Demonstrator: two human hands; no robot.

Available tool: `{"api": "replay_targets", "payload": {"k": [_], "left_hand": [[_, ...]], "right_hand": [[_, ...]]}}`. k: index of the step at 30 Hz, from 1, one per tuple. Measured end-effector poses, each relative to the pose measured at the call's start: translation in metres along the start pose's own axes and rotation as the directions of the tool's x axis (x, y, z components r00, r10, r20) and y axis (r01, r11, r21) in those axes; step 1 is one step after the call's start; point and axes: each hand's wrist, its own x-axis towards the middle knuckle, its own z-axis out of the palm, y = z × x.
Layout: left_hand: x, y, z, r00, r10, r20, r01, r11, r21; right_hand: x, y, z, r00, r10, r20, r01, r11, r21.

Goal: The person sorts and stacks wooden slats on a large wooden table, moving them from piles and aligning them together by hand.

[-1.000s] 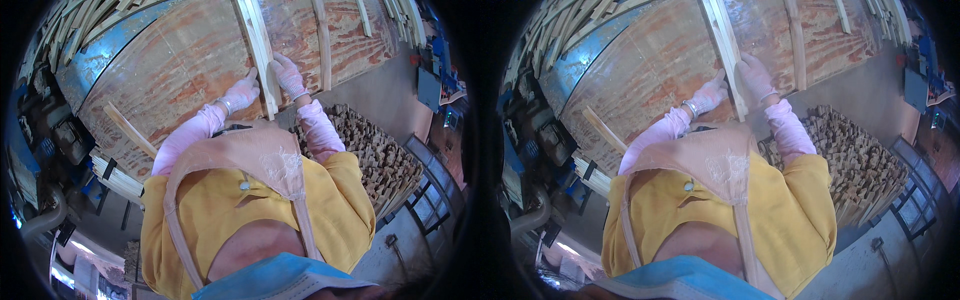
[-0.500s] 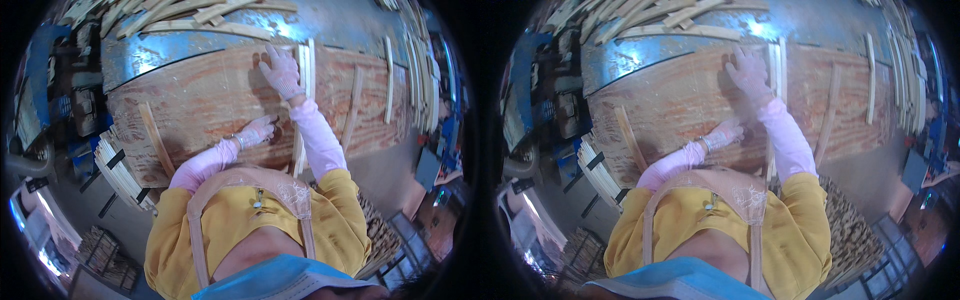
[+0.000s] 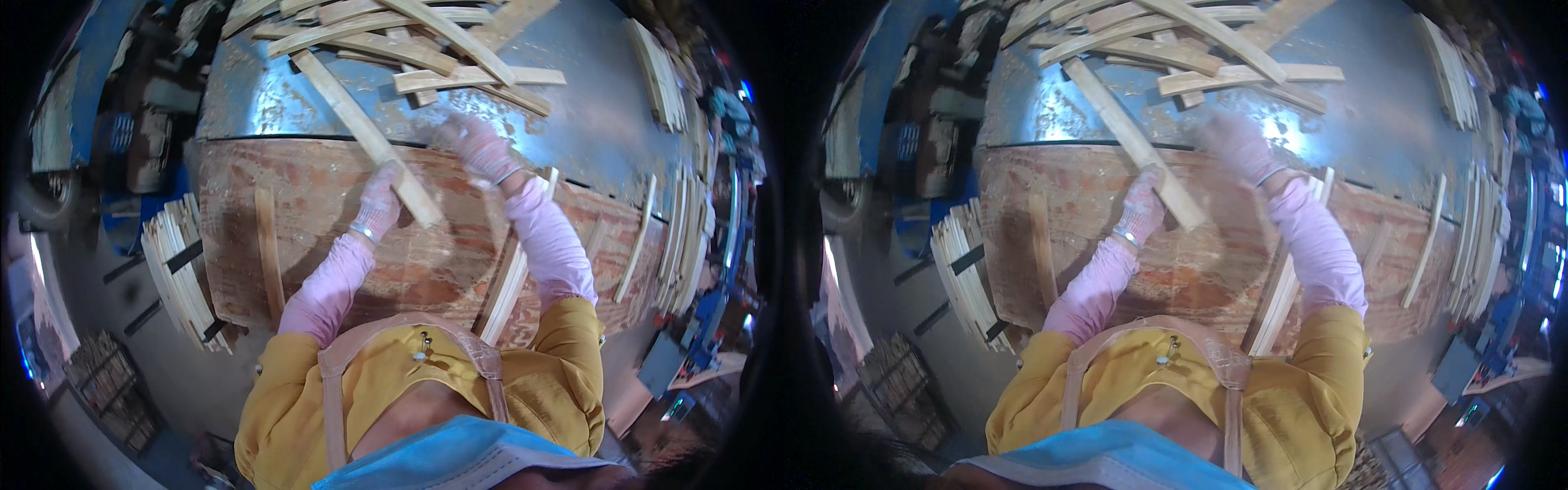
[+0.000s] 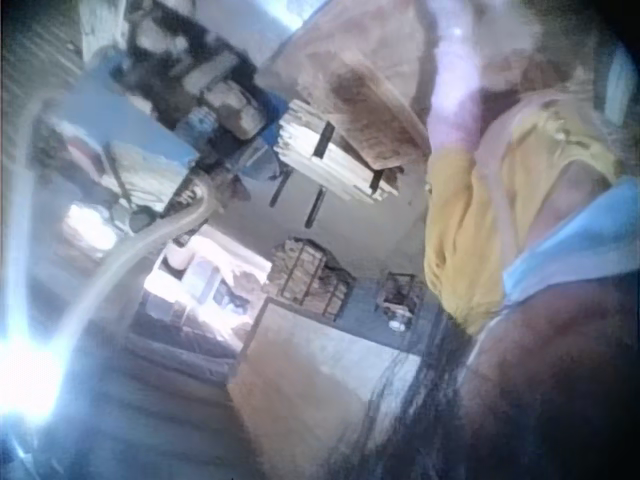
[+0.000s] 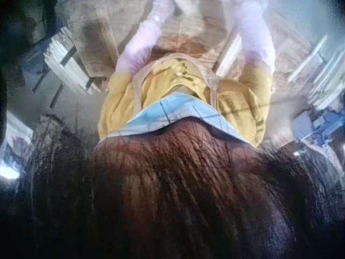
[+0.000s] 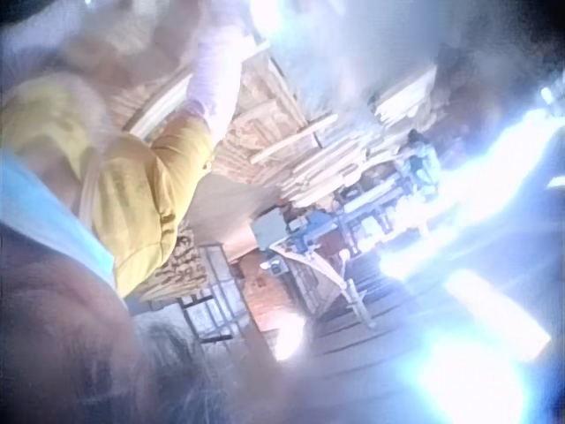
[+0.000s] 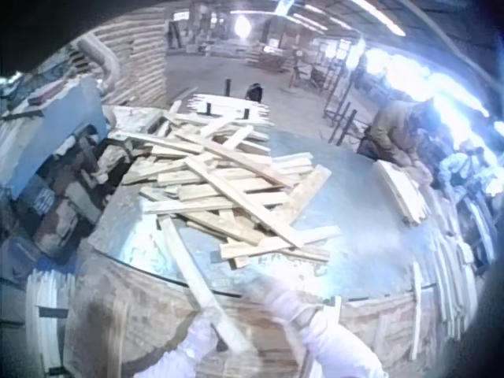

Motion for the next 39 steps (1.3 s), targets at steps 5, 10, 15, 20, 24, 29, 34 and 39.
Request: {"api": "replay_targets", "payload": {"k": [5, 10, 15, 20, 24, 29, 34, 39], "left_hand": [[0.014, 0.009, -0.027, 0.982, 0.138, -0.131, -0.128, 0.989, 0.080], [-0.017, 0.025, -0.047, 0.988, 0.057, -0.147, -0.050, 0.998, 0.049], [-0.059, 0.010, -0.083, 0.958, 0.179, -0.224, -0.137, 0.972, 0.190], [-0.094, -0.024, -0.102, 0.951, 0.301, -0.069, -0.268, 0.916, 0.300], [-0.134, -0.072, -0.074, 0.993, 0.101, 0.059, -0.116, 0.909, 0.401], [-0.158, -0.079, -0.077, 0.998, 0.052, 0.018, -0.053, 0.849, 0.526], [-0.167, -0.040, -0.137, 0.952, -0.281, 0.123, 0.266, 0.956, 0.125], [-0.178, -0.060, -0.129, 0.993, 0.107, 0.050, -0.111, 0.697, 0.708]], "right_hand": [[0.088, 0.100, -0.057, 0.923, -0.195, -0.331, -0.048, 0.796, -0.603], [0.104, 0.059, -0.083, 0.982, 0.183, 0.043, -0.112, 0.753, -0.648], [0.055, 0.001, -0.096, 0.979, 0.195, 0.052, -0.133, 0.816, -0.562], [-0.056, -0.049, -0.029, 0.883, 0.288, 0.370, -0.468, 0.601, 0.648], [-0.100, -0.087, 0.057, 0.804, 0.392, 0.447, -0.581, 0.360, 0.730], [-0.168, -0.076, 0.121, 0.936, 0.312, 0.164, -0.303, 0.477, 0.825], [-0.259, -0.038, 0.128, 0.860, 0.342, 0.380, -0.398, -0.016, 0.917], [-0.331, -0.034, 0.114, 0.885, 0.434, 0.169, -0.263, 0.165, 0.951]]}}
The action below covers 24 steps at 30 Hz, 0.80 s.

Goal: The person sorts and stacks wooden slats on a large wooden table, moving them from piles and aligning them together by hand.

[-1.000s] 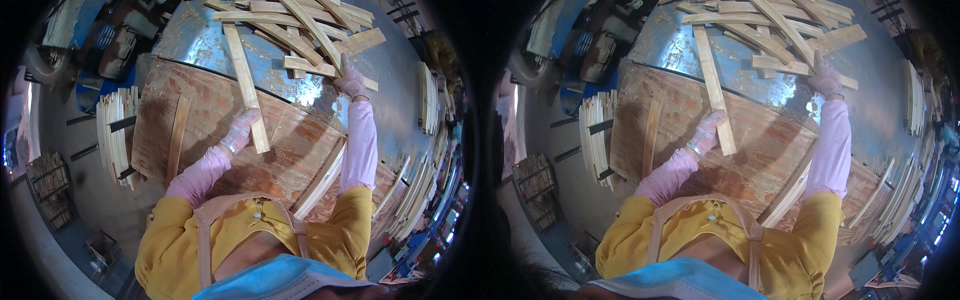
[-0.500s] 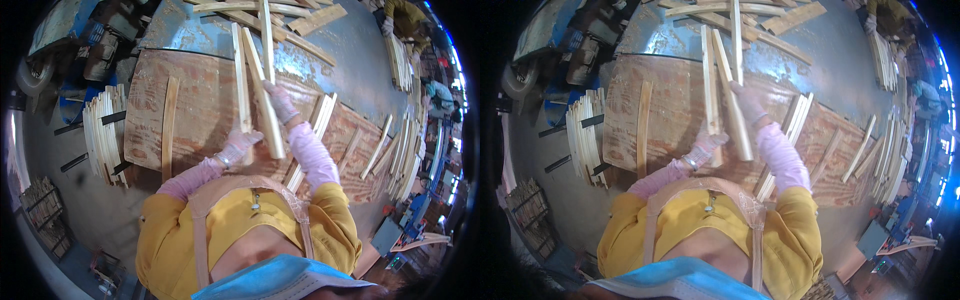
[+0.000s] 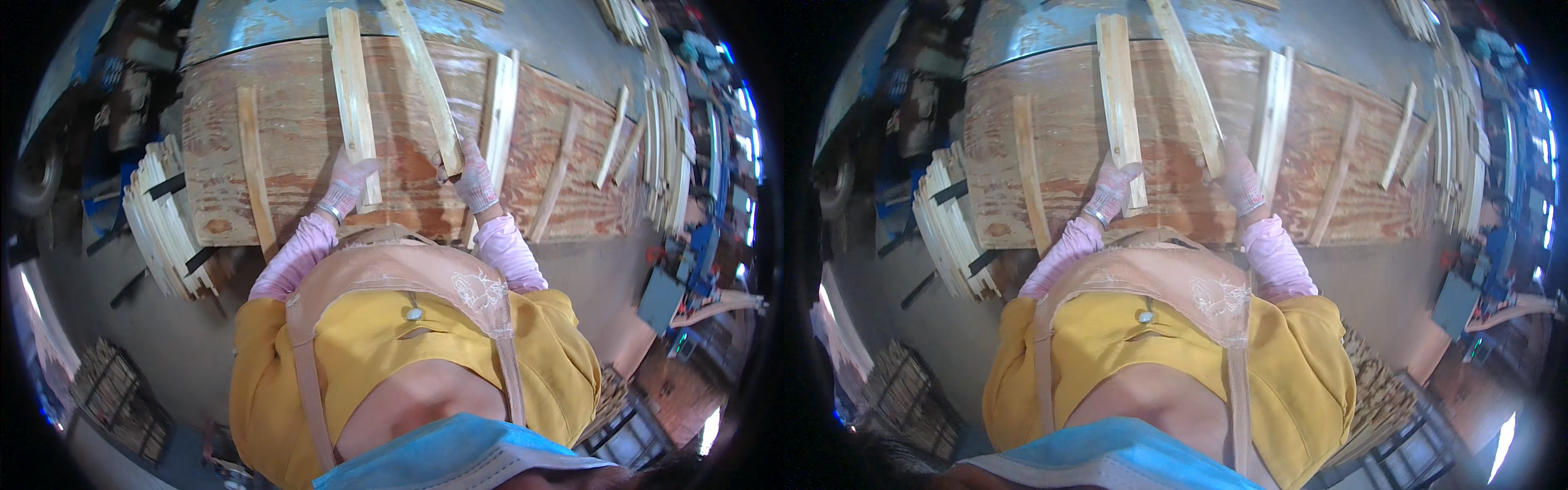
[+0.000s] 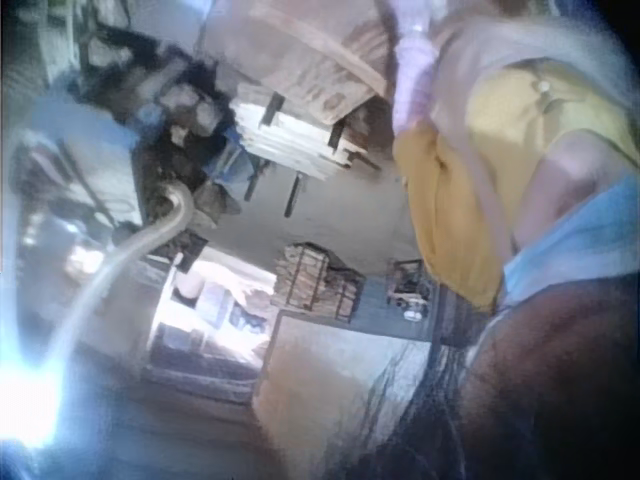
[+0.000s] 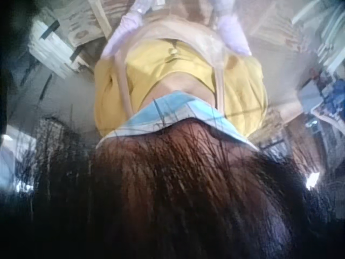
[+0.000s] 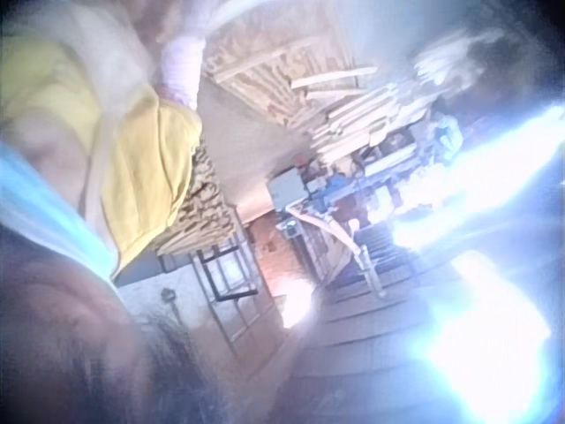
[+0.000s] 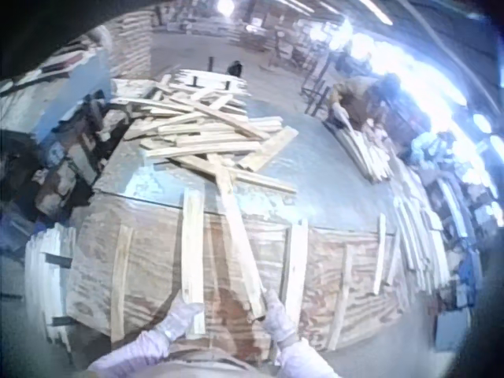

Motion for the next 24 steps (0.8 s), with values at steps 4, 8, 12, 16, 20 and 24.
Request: {"api": "replay_targets", "payload": {"k": [4, 8, 12, 16, 20, 24], "left_hand": [[-0.010, -0.032, 0.053, 0.997, 0.062, 0.052, -0.071, 0.979, 0.190], [-0.018, -0.040, 0.123, 0.984, -0.007, 0.181, -0.131, 0.662, 0.738], [-0.031, -0.032, 0.186, 0.929, -0.174, 0.328, -0.263, 0.316, 0.912], [-0.031, -0.030, 0.198, 0.848, -0.252, 0.466, -0.398, 0.277, 0.875], [-0.019, -0.013, 0.159, 0.831, 0.201, 0.520, -0.556, 0.261, 0.789], [-0.011, 0.062, 0.082, 0.495, 0.489, 0.718, -0.678, -0.299, 0.672]], "right_hand": [[-0.036, 0.006, -0.050, 0.987, -0.056, -0.150, 0.060, 0.998, 0.021], [-0.065, 0.011, -0.097, 0.946, -0.169, -0.277, 0.188, 0.981, 0.046], [-0.088, 0.018, -0.142, 0.915, -0.201, -0.350, 0.176, 0.979, -0.102], [-0.100, 0.036, -0.181, 0.924, -0.222, -0.311, 0.163, 0.965, -0.204], [-0.092, 0.025, -0.188, 0.919, -0.075, -0.386, -0.037, 0.961, -0.273], [-0.094, -0.057, -0.134, 0.989, 0.073, 0.131, 0.010, 0.842, -0.540]]}}
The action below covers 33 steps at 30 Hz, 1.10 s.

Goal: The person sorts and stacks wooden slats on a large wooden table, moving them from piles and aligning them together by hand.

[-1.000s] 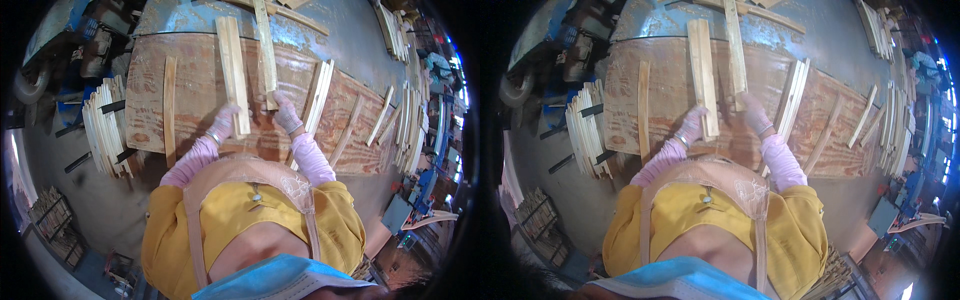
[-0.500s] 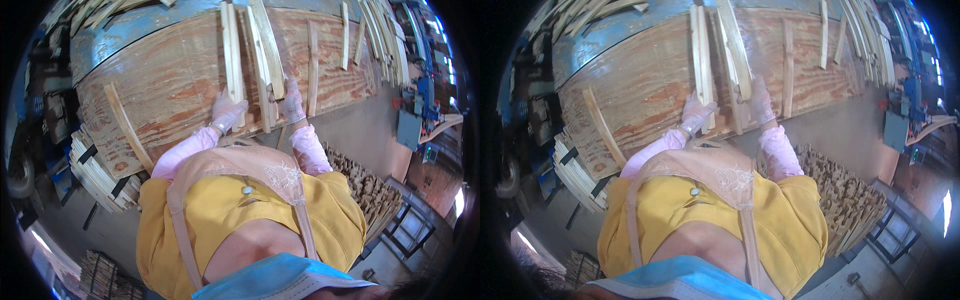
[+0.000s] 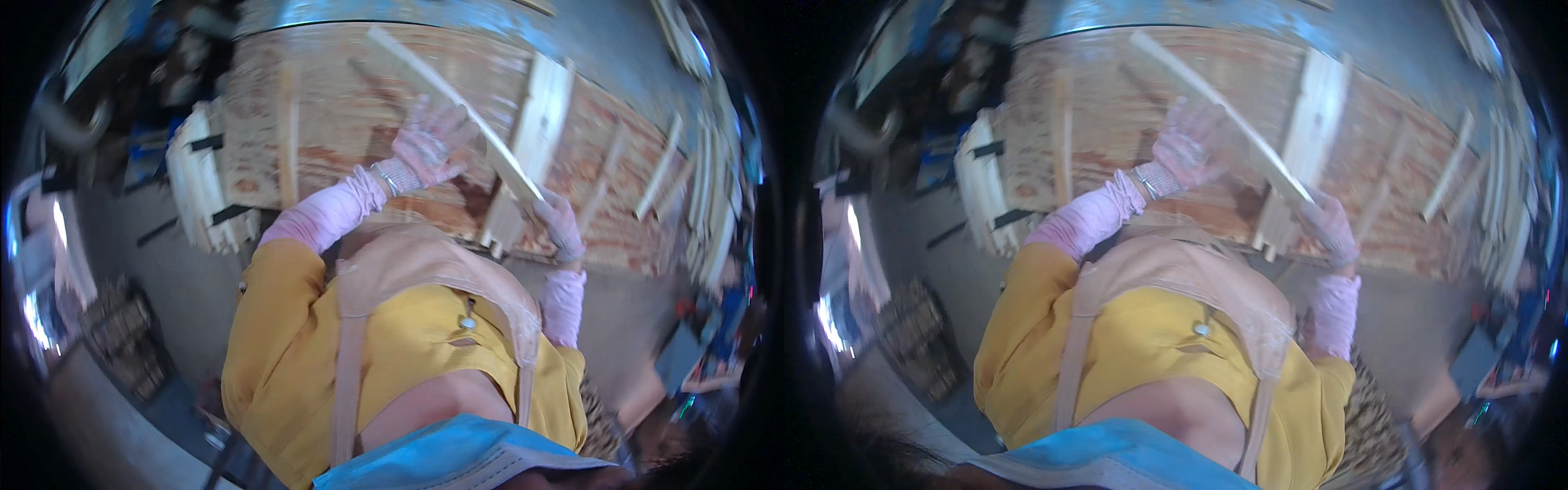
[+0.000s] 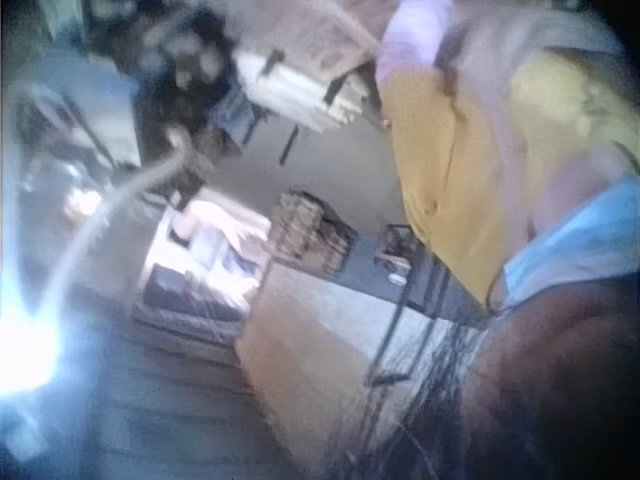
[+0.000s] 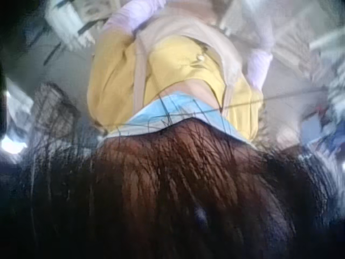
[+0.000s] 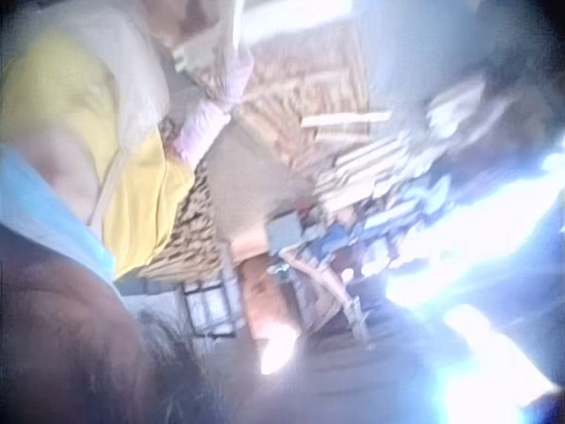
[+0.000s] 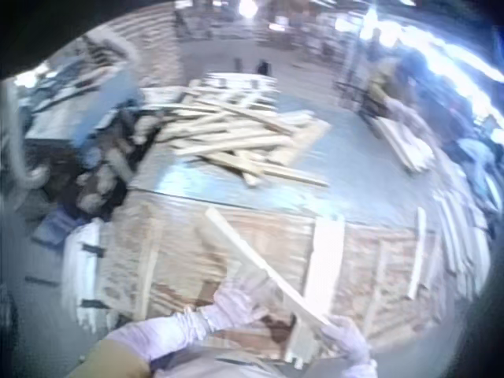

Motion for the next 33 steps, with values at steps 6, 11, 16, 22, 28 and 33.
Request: {"api": "replay_targets", "payload": {"k": [6, 11, 16, 22, 28, 33], "left_hand": [[-0.082, -0.055, -0.088, 0.865, -0.225, 0.448, 0.238, 0.971, 0.029], [-0.168, -0.087, -0.098, 0.522, -0.812, 0.263, 0.826, 0.557, 0.082], [-0.195, -0.149, -0.082, 0.226, -0.969, 0.095, 0.952, 0.241, 0.189], [-0.172, -0.186, -0.071, 0.275, -0.961, 0.014, 0.917, 0.267, 0.297], [-0.165, -0.167, -0.040, 0.420, -0.907, -0.041, 0.878, 0.395, 0.270], [-0.175, -0.173, -0.025, 0.367, -0.928, -0.072, 0.903, 0.336, 0.268]], "right_hand": [[0.086, -0.053, 0.051, 0.987, -0.064, 0.149, 0.058, 0.997, 0.046], [0.154, -0.071, 0.118, 0.973, -0.119, -0.196, 0.144, 0.982, 0.121], [0.174, -0.057, 0.186, 0.994, -0.055, 0.092, 0.046, 0.994, 0.098], [0.174, -0.058, 0.220, 0.991, 0.010, 0.134, -0.001, 0.998, -0.063], [0.169, -0.054, 0.217, 0.979, 0.064, 0.194, -0.012, 0.967, -0.256], [0.195, -0.083, 0.195, 0.969, -0.091, 0.230, 0.162, 0.935, -0.314]]}}
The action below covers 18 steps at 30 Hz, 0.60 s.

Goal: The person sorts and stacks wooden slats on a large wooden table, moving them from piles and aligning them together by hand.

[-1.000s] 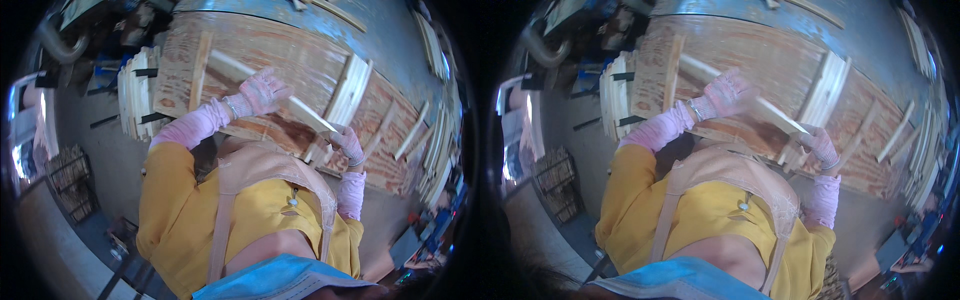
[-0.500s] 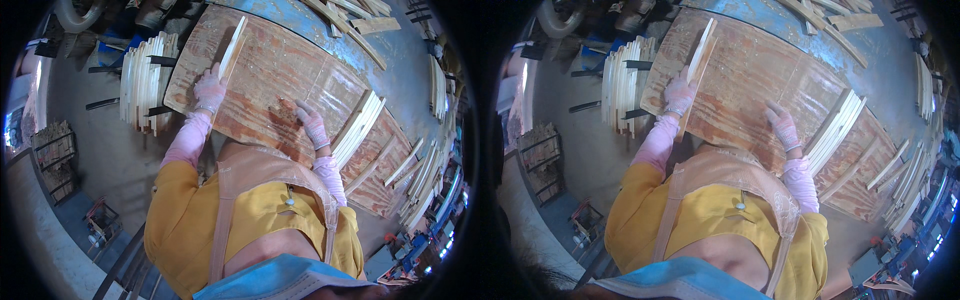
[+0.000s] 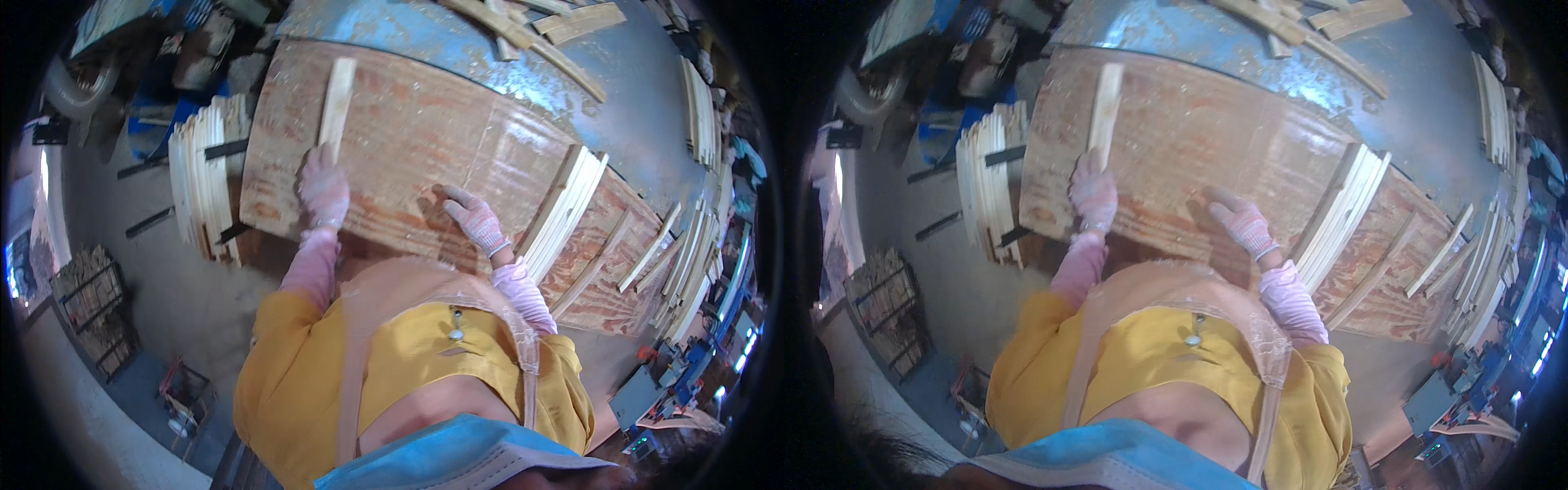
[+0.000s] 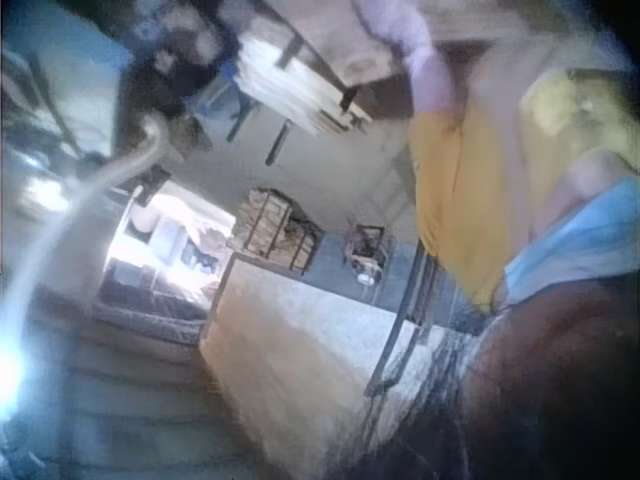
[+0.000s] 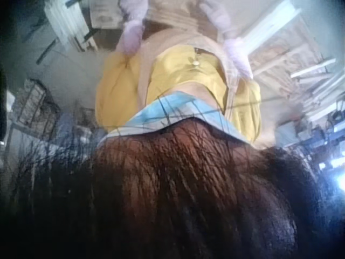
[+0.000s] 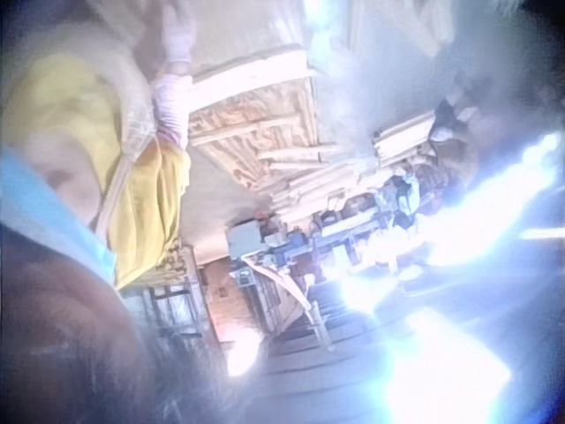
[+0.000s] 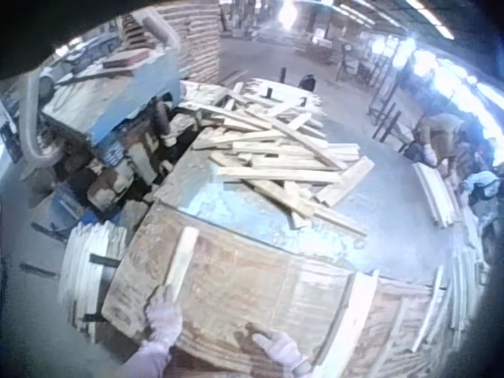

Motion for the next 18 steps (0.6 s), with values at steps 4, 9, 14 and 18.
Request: {"api": "replay_targets", "payload": {"k": [4, 9, 14, 18], "left_hand": [[-0.004, 0.006, -0.014, 0.998, -0.061, -0.003, 0.060, 0.998, -0.035], [0.017, 0.026, -0.017, 0.965, 0.166, -0.201, -0.188, 0.977, -0.097], [0.062, 0.121, -0.005, 0.980, 0.167, -0.111, -0.200, 0.812, -0.548], [0.112, 0.210, 0.020, 0.940, 0.066, 0.335, 0.331, -0.413, -0.848]], "right_hand": [[0.075, -0.030, -0.065, 0.952, -0.199, -0.233, 0.111, 0.932, -0.344], [0.231, -0.066, -0.188, 0.601, -0.643, -0.475, -0.116, 0.518, -0.848], [0.267, -0.107, -0.222, 0.864, -0.249, -0.438, -0.229, 0.580, -0.782], [0.221, -0.075, -0.147, 0.976, -0.175, -0.129, 0.074, 0.826, -0.559]]}}
